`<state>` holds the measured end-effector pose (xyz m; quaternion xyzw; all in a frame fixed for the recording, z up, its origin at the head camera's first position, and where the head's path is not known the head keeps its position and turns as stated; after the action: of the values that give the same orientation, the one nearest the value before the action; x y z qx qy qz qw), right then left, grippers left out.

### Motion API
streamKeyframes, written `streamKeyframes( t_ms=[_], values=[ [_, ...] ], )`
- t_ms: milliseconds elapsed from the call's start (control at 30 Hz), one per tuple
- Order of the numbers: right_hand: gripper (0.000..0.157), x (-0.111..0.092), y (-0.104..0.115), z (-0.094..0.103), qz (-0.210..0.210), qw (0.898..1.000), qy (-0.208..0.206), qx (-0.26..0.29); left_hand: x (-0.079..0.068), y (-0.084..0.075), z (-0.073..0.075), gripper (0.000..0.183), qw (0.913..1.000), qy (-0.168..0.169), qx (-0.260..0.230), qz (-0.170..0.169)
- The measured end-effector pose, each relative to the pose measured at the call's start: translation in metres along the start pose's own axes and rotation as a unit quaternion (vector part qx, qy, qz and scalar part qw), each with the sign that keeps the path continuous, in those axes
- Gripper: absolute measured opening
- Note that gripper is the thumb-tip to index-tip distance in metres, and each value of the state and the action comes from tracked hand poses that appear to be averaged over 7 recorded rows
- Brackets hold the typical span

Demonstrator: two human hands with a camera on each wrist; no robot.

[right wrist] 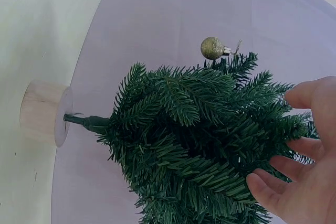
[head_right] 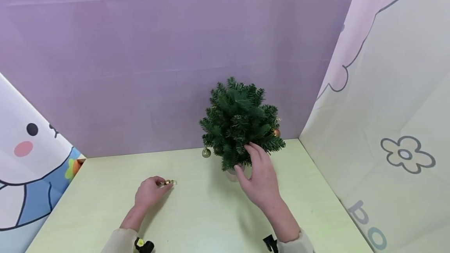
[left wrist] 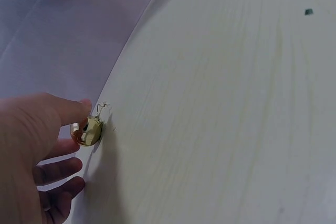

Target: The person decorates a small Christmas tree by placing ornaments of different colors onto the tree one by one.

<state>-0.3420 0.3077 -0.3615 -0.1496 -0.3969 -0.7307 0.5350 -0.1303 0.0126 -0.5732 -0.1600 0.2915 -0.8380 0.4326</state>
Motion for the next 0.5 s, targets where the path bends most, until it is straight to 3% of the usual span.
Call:
streamKeyframes(
  t_ms=[267, 500],
  values=[
    [0.059, 0.0003, 0.0053, -0.0034, 0.019, 1.000, -0.001, -0.004, 0.0040, 0.0030, -0.0045, 0.041, 0.9999, 0.004, 0.008, 0.011],
    [0.060, -0.0003, 0.0032, -0.0038, 0.011, 1.000, -0.004, -0.007, 0.0037, 0.0018, -0.0041, 0.037, 0.9999, 0.002, 0.002, 0.013]
  ],
)
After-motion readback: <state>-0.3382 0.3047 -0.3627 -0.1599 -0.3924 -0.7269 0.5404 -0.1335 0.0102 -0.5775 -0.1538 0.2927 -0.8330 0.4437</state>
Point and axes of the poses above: each hand's wrist, its own x-axis towards the middle knuckle, its own z-axis out of the back of the hand, y = z × x, the point moved 4 cm from there along x, towards the middle knuckle, and after that the axes turned 3 degrees about x, right-handed, at the moved point
